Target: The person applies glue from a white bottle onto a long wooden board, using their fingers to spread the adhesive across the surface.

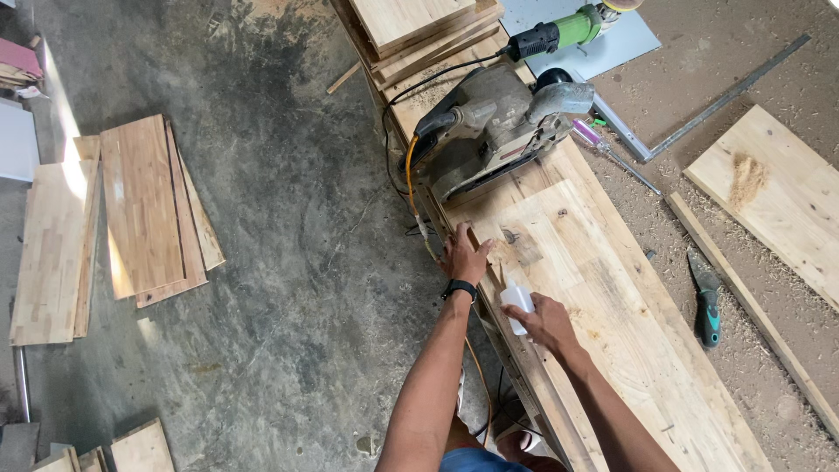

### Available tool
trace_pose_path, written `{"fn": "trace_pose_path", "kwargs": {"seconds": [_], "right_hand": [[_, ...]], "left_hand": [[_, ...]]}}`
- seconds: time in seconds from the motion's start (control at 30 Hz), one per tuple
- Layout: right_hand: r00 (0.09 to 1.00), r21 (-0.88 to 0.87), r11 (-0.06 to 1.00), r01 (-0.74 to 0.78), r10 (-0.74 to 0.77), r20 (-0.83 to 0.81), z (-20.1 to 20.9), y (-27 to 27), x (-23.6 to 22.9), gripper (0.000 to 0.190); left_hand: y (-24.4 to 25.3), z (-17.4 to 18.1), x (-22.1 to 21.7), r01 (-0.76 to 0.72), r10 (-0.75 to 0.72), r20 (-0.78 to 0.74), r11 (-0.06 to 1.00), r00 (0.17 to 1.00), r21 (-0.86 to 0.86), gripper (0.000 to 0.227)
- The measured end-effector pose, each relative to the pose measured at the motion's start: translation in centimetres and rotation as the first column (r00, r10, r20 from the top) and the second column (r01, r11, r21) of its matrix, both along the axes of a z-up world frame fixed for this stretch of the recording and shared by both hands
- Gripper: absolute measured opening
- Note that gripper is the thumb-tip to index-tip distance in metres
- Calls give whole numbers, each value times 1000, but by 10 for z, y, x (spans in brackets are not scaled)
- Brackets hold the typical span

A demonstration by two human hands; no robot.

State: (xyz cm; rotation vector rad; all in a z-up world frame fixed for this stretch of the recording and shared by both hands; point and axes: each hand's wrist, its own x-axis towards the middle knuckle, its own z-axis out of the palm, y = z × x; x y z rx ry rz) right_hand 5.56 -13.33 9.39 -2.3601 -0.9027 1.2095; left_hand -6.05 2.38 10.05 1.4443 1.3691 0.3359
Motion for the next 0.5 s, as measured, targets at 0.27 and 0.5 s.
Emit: {"fn": "trace_pose_path", "kwargs": {"seconds": [0.27,0.5], "right_hand": [[997,-4,999,51,-51,-63,-12,0,4,56],[993,7,998,62,-61,-100,-21,-2,8,56]], "left_hand": [[5,-36,7,41,-40,-109,999,993,10,59],[5,-48,10,19,-18,-106,1000,994,15,62]]}}
